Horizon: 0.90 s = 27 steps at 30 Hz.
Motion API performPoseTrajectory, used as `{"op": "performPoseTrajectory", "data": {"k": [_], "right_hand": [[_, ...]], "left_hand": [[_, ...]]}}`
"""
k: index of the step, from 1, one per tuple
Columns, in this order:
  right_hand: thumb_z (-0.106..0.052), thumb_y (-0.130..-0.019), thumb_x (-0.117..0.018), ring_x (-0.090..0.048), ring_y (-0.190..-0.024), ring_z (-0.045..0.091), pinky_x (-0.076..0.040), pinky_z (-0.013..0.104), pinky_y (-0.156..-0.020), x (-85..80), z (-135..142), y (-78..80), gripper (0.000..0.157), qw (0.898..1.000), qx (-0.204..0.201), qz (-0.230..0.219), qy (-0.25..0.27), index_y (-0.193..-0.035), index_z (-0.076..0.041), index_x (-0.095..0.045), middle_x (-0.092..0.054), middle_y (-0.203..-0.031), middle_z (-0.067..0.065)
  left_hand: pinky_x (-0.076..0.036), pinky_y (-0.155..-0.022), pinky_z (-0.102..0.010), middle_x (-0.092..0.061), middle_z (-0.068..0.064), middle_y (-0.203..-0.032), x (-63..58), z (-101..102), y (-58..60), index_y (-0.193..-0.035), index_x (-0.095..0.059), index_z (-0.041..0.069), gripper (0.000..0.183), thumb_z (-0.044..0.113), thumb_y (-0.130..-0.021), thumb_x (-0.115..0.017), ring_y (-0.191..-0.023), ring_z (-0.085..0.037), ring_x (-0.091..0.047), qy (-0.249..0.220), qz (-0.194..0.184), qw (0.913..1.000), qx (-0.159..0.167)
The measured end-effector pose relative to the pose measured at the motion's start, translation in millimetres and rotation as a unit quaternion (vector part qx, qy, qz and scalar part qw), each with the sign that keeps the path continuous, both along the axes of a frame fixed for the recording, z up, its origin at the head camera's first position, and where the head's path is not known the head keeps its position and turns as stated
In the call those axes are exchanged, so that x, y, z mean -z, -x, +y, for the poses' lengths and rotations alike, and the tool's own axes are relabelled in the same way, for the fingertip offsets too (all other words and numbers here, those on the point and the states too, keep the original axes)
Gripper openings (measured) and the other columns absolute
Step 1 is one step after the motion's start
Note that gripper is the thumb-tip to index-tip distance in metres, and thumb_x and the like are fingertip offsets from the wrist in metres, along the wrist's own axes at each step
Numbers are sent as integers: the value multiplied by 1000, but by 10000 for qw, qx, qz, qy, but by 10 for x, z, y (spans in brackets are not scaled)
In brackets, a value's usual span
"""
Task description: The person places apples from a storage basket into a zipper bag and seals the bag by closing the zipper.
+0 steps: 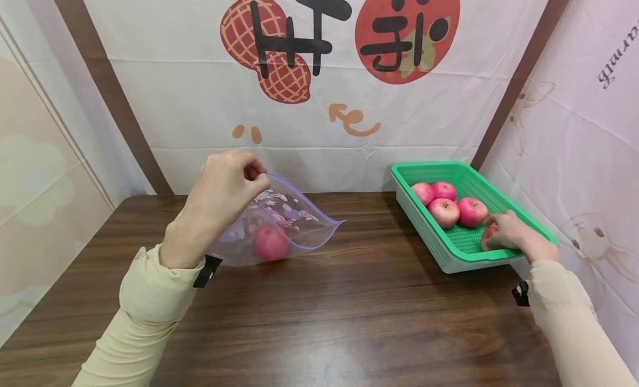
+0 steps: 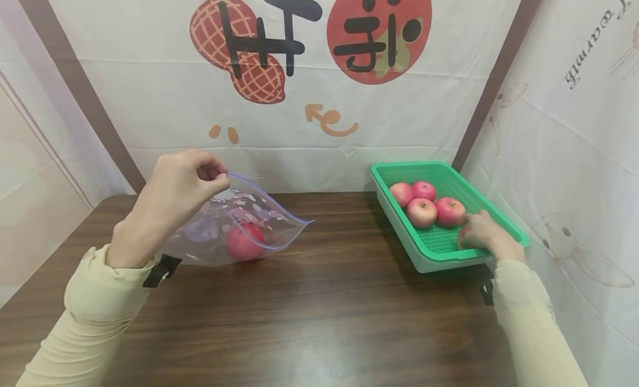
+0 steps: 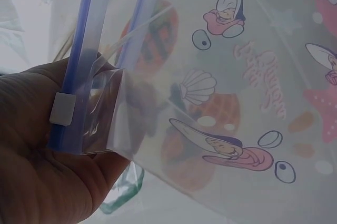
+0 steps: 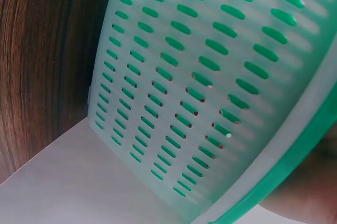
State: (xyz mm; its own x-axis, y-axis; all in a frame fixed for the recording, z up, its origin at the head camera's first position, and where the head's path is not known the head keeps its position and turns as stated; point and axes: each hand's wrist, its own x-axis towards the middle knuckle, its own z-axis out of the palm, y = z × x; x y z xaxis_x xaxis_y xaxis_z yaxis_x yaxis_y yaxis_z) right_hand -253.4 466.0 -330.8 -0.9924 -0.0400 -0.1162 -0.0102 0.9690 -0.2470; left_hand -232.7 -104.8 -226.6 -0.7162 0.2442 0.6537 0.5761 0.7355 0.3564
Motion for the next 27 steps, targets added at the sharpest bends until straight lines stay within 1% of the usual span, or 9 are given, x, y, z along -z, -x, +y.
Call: {"op": "performPoseTrajectory", "data": {"k": [2,7,10,16,21,27], "right_hand": [[-12,-71,-70,-37,-102,38,-37,29,-73,0,-6,2,58,10000,54,-26,3,-122,13,-57,-45,-118,33],[-12,-72,-72,-36,-102,39,-37,29,-73,-30,-21,-6,59,9998,129,-157,-49,-123,12,-56,-42,-118,35],[-12,-72,-70,-37,-102,40,-37,29,-73,-31,-16,-19,59,9995,136,-257,-104,-124,11,-55,-39,-119,36],[-17,-73,-71,-40,-102,40,-39,31,-73,-15,-14,-13,58,9992,46,-294,-263,-123,9,-55,-43,-117,34],[-25,-73,-74,-43,-99,37,-40,31,-71,16,-7,-15,56,9992,70,-235,-301,-118,5,-59,-47,-112,28],[-27,-72,-77,-45,-100,34,-41,28,-72,27,-32,-37,59,9998,9,23,-212,-117,6,-61,-53,-110,25]], "left_hand": [[-41,-65,-32,-64,-6,-73,1,-5,1,-75,-71,7,14,2,-77,-57,-67,-20,-55,-2,23,10000,-10],[-41,-64,-32,-64,-6,-72,2,-15,-3,-75,-71,7,14,2,-77,-58,-67,-20,-55,-10,15,10000,-15],[-42,-65,-32,-65,-6,-73,1,-12,-3,-75,-71,7,14,3,-77,-58,-67,-19,-55,-13,-43,10000,-15],[-42,-65,-32,-65,-6,-74,-9,-27,-23,-76,-71,7,14,3,-78,-58,-68,-20,-56,-35,-122,9999,-30],[-43,-65,-32,-65,-6,-74,-8,-36,-33,-76,-71,6,14,3,-78,-57,-68,-20,-56,-39,-154,9999,1],[-43,-66,-32,-65,-6,-74,-4,-58,-43,-76,-71,7,13,4,-78,-58,-69,-20,-57,-16,-203,9998,-29]]}}
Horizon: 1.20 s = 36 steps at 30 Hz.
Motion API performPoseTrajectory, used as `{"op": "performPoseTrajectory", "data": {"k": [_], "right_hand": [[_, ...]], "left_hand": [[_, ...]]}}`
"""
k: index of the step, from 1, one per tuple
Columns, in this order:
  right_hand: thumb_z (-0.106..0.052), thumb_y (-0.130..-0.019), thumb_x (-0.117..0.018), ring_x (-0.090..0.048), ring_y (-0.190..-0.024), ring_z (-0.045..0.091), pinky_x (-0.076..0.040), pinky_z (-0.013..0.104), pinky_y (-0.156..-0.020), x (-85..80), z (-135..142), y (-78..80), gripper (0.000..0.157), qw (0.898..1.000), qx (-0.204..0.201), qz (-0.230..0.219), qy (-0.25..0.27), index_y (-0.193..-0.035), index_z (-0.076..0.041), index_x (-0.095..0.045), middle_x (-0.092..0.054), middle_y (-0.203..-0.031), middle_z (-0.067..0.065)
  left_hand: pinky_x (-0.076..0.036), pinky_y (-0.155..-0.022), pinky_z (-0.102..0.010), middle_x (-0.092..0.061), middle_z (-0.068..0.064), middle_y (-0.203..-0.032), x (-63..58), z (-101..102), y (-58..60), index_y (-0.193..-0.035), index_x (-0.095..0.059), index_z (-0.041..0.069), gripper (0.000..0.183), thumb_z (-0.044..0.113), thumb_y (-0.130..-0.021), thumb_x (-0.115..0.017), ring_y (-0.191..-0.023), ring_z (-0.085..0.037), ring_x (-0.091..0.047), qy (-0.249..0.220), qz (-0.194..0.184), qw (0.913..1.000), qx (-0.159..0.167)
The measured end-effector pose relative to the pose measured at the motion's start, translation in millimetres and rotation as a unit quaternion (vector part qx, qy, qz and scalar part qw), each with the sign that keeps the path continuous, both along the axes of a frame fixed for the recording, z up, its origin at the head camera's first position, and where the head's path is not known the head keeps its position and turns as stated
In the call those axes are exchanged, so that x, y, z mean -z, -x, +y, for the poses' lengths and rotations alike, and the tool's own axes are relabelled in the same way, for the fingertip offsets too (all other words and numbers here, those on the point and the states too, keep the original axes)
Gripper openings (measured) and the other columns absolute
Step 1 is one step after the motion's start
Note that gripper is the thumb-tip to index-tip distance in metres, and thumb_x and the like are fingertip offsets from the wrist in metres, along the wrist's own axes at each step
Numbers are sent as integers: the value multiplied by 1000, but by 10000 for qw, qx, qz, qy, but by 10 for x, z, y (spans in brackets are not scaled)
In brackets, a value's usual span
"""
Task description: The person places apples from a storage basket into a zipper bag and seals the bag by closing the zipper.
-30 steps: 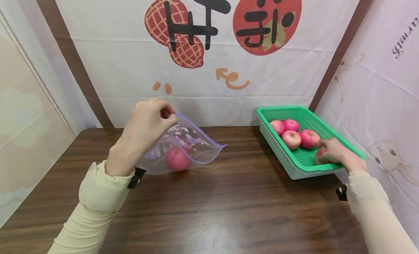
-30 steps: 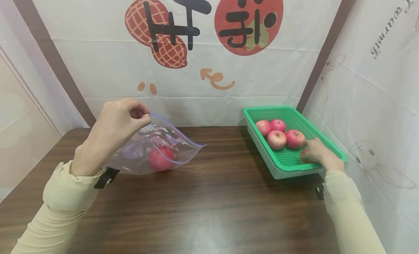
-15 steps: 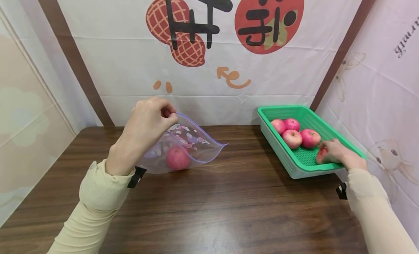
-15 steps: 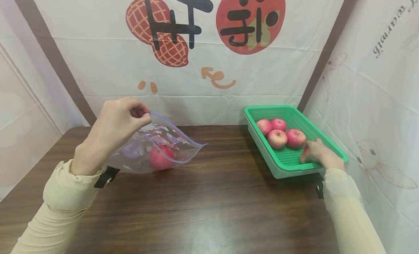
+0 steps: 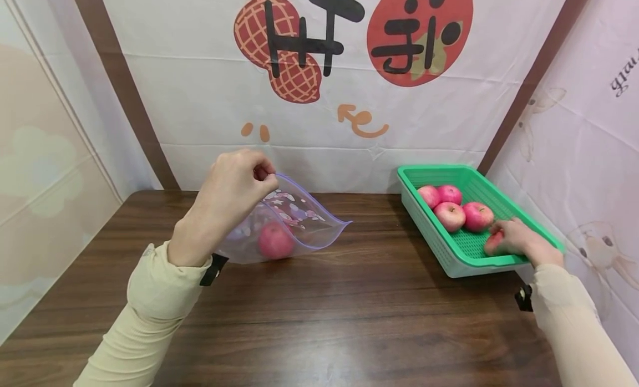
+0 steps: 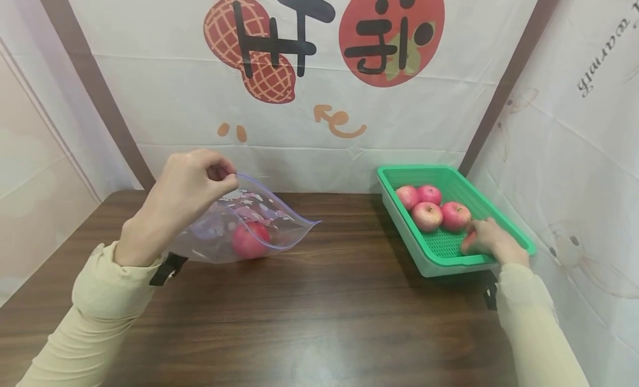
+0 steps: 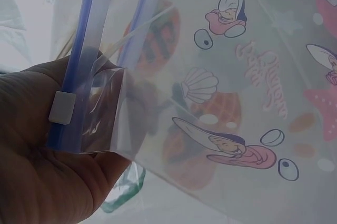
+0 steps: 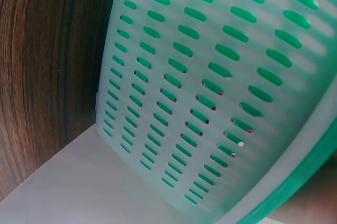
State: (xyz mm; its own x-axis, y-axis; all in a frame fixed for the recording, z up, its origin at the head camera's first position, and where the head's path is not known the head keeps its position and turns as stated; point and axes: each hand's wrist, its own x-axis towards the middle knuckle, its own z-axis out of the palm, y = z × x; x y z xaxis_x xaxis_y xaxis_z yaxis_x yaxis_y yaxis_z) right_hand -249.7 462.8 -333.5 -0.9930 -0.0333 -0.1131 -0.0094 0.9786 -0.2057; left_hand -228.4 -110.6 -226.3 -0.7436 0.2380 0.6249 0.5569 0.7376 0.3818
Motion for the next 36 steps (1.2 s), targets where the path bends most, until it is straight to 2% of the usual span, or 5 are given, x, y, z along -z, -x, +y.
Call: {"op": "performPoseTrajectory", "data": {"k": [7,12,17,22,36], "right_hand": [[-22,-73,-73,-55,-89,28,-46,30,-70,10,-6,16,46,9982,-175,570,-32,-109,5,-65,-63,-99,19],[-16,-75,-70,-53,-80,22,-43,30,-65,-12,-11,35,33,9952,-281,932,-47,-101,3,-66,-61,-85,12],[-24,-77,-73,-55,-92,34,-48,41,-76,-33,-12,53,47,9944,-212,1039,13,-110,8,-63,-60,-99,24],[-26,-77,-71,-45,-106,45,-45,53,-85,-73,-58,39,58,9932,-78,1155,77,-119,11,-58,-50,-114,36],[-18,-74,-78,-45,-101,43,-44,49,-78,-390,-357,28,51,9795,-328,1963,316,-115,8,-61,-47,-113,33]], "left_hand": [[-43,-65,-32,-64,-6,-74,4,-4,-3,-76,-70,7,12,4,-78,-58,-68,-20,-56,-11,7,10000,-4],[-42,-65,-32,-64,-5,-73,3,-5,-8,-75,-70,7,13,4,-77,-58,-68,-19,-56,-39,10,10000,3],[-42,-65,-32,-64,-5,-74,-3,-5,-5,-75,-70,8,13,4,-77,-58,-68,-19,-56,-33,-17,10000,3],[-43,-65,-32,-65,-5,-74,-2,-5,-1,-75,-70,8,12,4,-78,-59,-68,-19,-56,32,-13,10000,10],[-44,-65,-32,-66,-5,-75,-12,3,-5,-76,-71,7,13,4,-78,-58,-69,-19,-57,42,-54,10000,48]]}}
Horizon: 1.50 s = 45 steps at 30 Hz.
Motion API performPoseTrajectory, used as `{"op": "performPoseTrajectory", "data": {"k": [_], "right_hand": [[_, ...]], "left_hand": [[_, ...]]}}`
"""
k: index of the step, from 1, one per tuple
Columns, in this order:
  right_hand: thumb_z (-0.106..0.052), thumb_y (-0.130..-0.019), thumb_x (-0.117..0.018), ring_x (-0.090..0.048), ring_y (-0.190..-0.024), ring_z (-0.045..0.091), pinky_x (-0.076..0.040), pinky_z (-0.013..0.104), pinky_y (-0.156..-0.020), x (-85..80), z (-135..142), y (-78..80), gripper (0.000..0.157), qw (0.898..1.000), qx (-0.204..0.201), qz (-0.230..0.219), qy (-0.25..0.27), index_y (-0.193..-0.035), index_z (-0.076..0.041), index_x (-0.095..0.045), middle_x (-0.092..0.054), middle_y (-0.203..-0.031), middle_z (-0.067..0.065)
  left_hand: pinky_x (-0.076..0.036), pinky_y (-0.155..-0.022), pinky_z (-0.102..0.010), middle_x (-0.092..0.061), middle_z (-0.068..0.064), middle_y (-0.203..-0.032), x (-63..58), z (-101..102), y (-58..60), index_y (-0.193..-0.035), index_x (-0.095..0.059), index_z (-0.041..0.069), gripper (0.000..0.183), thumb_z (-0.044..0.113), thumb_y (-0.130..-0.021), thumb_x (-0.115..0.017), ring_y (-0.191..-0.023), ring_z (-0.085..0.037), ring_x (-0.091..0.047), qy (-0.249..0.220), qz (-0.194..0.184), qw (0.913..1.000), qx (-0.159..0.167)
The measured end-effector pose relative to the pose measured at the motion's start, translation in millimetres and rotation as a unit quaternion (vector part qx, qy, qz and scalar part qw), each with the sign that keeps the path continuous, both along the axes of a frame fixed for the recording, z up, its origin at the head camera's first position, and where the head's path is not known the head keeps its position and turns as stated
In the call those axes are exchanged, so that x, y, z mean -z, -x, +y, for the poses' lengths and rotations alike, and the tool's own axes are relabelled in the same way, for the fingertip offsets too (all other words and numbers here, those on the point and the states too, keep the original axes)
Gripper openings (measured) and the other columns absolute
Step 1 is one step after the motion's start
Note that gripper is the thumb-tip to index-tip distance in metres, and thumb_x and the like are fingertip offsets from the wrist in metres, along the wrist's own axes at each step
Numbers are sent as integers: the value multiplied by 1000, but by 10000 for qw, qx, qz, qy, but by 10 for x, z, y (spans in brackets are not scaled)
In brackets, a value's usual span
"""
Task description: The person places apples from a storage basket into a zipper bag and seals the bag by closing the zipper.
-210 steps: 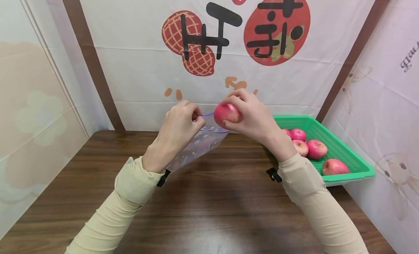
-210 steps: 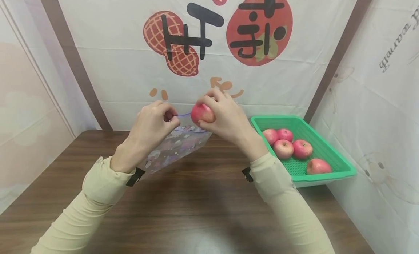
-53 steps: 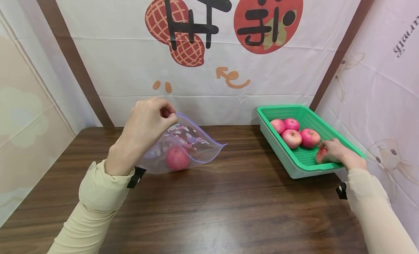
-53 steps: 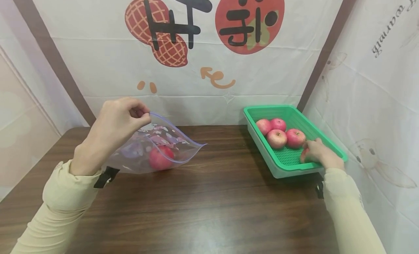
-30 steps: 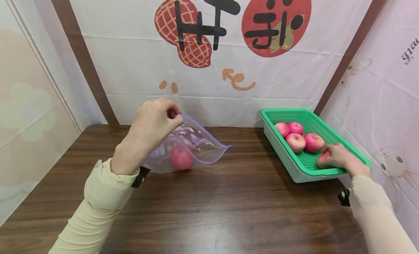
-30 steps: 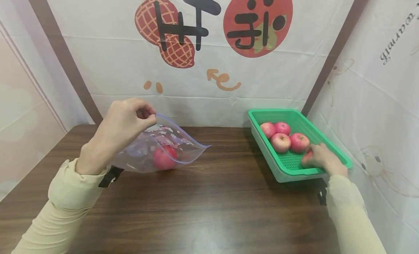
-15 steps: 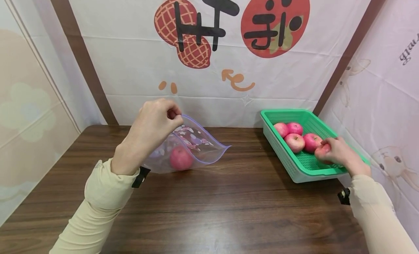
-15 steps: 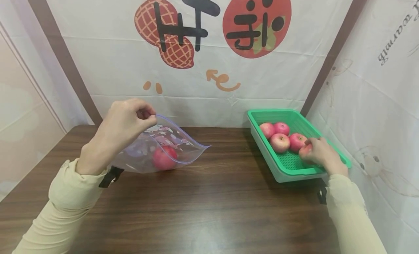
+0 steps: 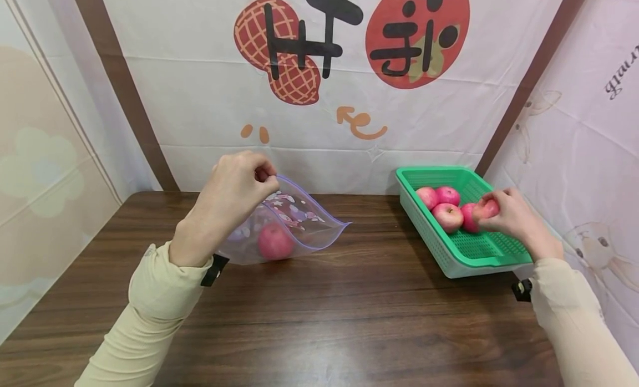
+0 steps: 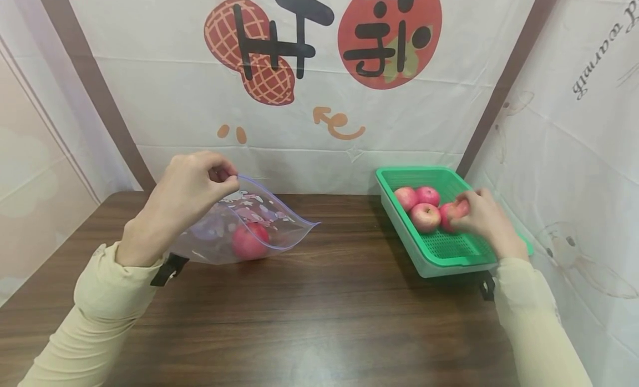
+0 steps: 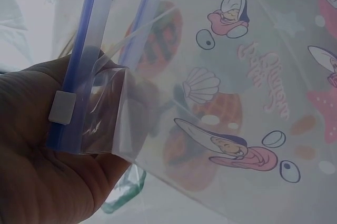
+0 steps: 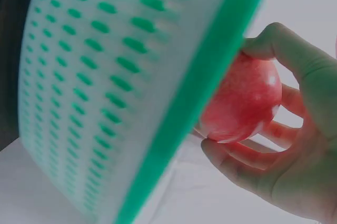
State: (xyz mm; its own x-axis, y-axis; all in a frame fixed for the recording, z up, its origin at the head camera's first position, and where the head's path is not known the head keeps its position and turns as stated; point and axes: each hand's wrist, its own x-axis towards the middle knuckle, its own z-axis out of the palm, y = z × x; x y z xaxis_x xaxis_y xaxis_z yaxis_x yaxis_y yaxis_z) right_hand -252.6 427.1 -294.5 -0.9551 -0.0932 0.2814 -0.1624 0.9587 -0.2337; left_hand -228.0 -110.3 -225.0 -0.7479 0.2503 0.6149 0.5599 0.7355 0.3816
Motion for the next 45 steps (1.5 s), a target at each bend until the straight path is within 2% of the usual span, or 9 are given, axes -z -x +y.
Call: {"op": "performPoseTrajectory", "data": {"k": [6,13,23,25,28,32,38,45], "right_hand": [[-20,-76,-79,-46,-100,44,-45,49,-73,-156,-167,7,51,9995,71,258,138,-117,3,-60,-44,-116,31],[-17,-78,-77,-47,-104,45,-45,58,-80,-350,-424,4,54,9979,23,586,284,-125,1,-57,-42,-125,29],[-23,-80,-77,-49,-108,40,-42,55,-82,-551,-751,-38,55,9933,-140,969,617,-130,-11,-57,-41,-132,21],[-22,-80,-78,-49,-108,39,-43,51,-82,-596,-828,-58,56,9916,-239,1083,670,-131,-11,-57,-42,-132,19],[-19,-78,-80,-51,-108,37,-43,31,-81,-686,-957,-101,57,9872,-440,1340,743,-129,-9,-58,-44,-130,18],[-14,-75,-81,-50,-111,33,-34,10,-77,-837,-1128,-160,57,9790,-741,1720,801,-127,-9,-60,-46,-129,16],[-16,-75,-82,-48,-118,21,-34,8,-83,-993,-1365,-223,58,9712,-1054,1959,853,-130,-18,-61,-47,-132,8],[-10,-72,-85,-42,-117,8,-38,7,-82,-1051,-1638,-274,64,9577,-1577,2175,1034,-131,-18,-61,-48,-132,4]], "left_hand": [[-45,-65,-32,-66,-5,-75,-26,-13,0,-76,-71,7,13,5,-78,-58,-69,-19,-58,-21,17,10000,1],[-43,-65,-32,-65,-5,-75,-42,-18,-7,-76,-71,7,13,4,-78,-58,-69,-20,-57,0,-22,10000,-23],[-43,-65,-32,-64,-6,-75,-31,-15,-4,-76,-70,7,13,4,-78,-58,-69,-20,-56,21,-94,10000,5],[-43,-65,-32,-64,-6,-75,-33,-15,-6,-76,-70,7,13,4,-79,-58,-69,-20,-56,29,-101,9999,5],[-43,-65,-32,-65,-6,-75,-42,-15,-7,-76,-70,7,13,4,-79,-57,-69,-20,-56,55,-97,9999,14],[-44,-65,-32,-66,-5,-75,-54,-19,0,-77,-71,7,14,4,-78,-57,-69,-19,-57,55,-96,9999,38],[-45,-66,-32,-67,-5,-76,-50,-29,1,-78,-71,7,14,5,-79,-58,-69,-19,-58,64,-126,9999,39],[-45,-65,-32,-67,-6,-78,-31,-10,-12,-79,-72,6,14,4,-80,-58,-70,-20,-58,84,-274,9996,43]]}}
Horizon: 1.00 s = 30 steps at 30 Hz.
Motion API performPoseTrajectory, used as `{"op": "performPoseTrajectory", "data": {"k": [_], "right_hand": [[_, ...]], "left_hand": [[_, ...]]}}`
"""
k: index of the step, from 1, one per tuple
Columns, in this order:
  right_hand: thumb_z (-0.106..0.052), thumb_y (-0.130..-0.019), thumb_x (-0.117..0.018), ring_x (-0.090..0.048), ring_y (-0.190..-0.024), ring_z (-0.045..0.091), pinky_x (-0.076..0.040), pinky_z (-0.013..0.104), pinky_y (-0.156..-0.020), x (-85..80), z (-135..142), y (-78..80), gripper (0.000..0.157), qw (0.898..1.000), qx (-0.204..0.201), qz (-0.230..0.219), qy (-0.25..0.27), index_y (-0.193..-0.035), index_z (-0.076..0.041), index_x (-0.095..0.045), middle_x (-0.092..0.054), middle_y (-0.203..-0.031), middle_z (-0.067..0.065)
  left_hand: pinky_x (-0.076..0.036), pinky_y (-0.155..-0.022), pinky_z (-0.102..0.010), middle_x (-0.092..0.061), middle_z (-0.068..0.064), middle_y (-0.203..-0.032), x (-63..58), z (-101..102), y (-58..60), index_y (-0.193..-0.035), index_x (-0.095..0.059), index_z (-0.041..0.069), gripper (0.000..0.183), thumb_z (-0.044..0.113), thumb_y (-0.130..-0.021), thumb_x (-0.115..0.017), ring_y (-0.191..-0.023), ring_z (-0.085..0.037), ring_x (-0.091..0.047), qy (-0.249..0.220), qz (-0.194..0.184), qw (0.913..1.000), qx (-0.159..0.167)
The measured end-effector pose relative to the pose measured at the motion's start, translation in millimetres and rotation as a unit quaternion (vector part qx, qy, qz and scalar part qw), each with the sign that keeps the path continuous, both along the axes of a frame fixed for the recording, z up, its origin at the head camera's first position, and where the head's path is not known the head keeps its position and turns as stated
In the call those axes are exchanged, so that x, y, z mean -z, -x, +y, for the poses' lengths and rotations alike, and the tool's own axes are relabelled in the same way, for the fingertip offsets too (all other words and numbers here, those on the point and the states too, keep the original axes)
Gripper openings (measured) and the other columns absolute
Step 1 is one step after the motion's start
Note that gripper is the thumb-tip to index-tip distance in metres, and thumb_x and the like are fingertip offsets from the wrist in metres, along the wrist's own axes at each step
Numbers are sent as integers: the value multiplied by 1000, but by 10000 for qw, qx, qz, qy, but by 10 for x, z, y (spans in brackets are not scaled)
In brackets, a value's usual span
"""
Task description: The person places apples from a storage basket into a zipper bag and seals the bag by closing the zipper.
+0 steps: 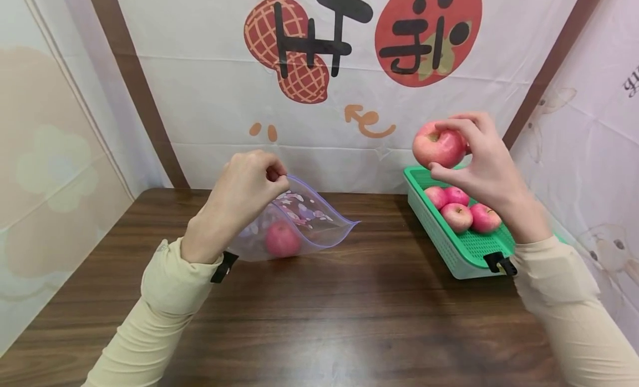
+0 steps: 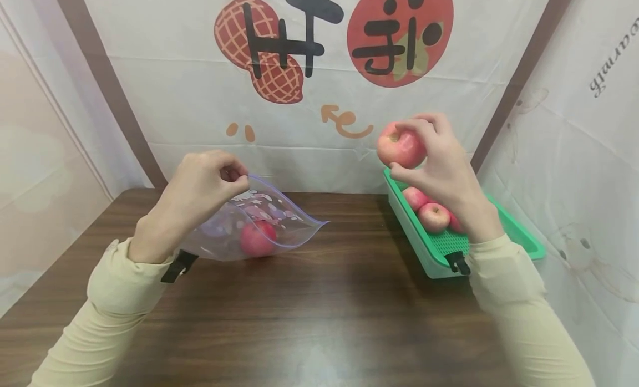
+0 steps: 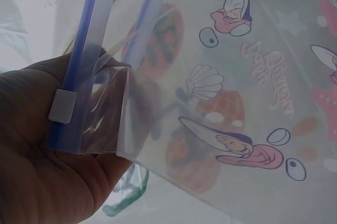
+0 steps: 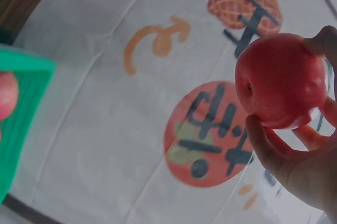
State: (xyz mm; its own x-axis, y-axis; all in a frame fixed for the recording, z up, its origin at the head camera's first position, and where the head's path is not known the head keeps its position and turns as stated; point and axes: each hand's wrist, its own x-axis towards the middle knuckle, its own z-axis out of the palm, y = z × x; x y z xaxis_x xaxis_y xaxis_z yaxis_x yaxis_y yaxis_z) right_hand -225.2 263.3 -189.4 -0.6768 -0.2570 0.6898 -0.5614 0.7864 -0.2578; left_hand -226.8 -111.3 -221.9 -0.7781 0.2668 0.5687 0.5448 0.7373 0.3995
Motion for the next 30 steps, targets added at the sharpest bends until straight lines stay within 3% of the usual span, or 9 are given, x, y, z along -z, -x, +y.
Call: {"op": "performPoseTrajectory", "data": {"k": [6,14,18,26,30], "right_hand": [[-6,-70,-84,-43,-116,4,-40,11,-82,-79,-267,-50,64,9987,-477,186,60,-129,-17,-63,-50,-132,3],[-6,-69,-83,-48,-114,12,-42,12,-85,-102,-607,-73,62,9912,-1276,326,-134,-127,-12,-63,-52,-131,8],[-11,-70,-83,-48,-119,13,-45,15,-87,-74,-757,-87,62,9895,-1380,278,-327,-129,-15,-62,-51,-132,6],[-18,-72,-84,-47,-125,15,-52,35,-90,-10,-998,-83,62,9846,-1644,98,-579,-129,-16,-61,-50,-133,5],[-20,-72,-85,-46,-126,15,-53,36,-91,12,-1079,-78,61,9826,-1744,26,-636,-128,-17,-61,-49,-134,5]], "left_hand": [[-45,-65,-32,-67,-5,-77,-6,5,-2,-78,-72,6,15,3,-79,-57,-69,-19,-58,17,-10,10000,24],[-47,-66,-32,-67,-6,-79,-6,18,-17,-79,-72,5,15,4,-80,-57,-70,-19,-59,49,-101,9999,17],[-47,-66,-33,-66,-6,-79,2,28,-23,-79,-71,5,14,4,-80,-58,-70,-20,-59,62,-99,9999,15],[-46,-64,-32,-66,-5,-77,15,15,-19,-77,-71,6,14,4,-79,-57,-69,-19,-58,61,-49,10000,-39],[-45,-64,-32,-66,-5,-77,15,17,-18,-77,-71,7,13,5,-78,-58,-69,-18,-57,71,-77,9999,-39]]}}
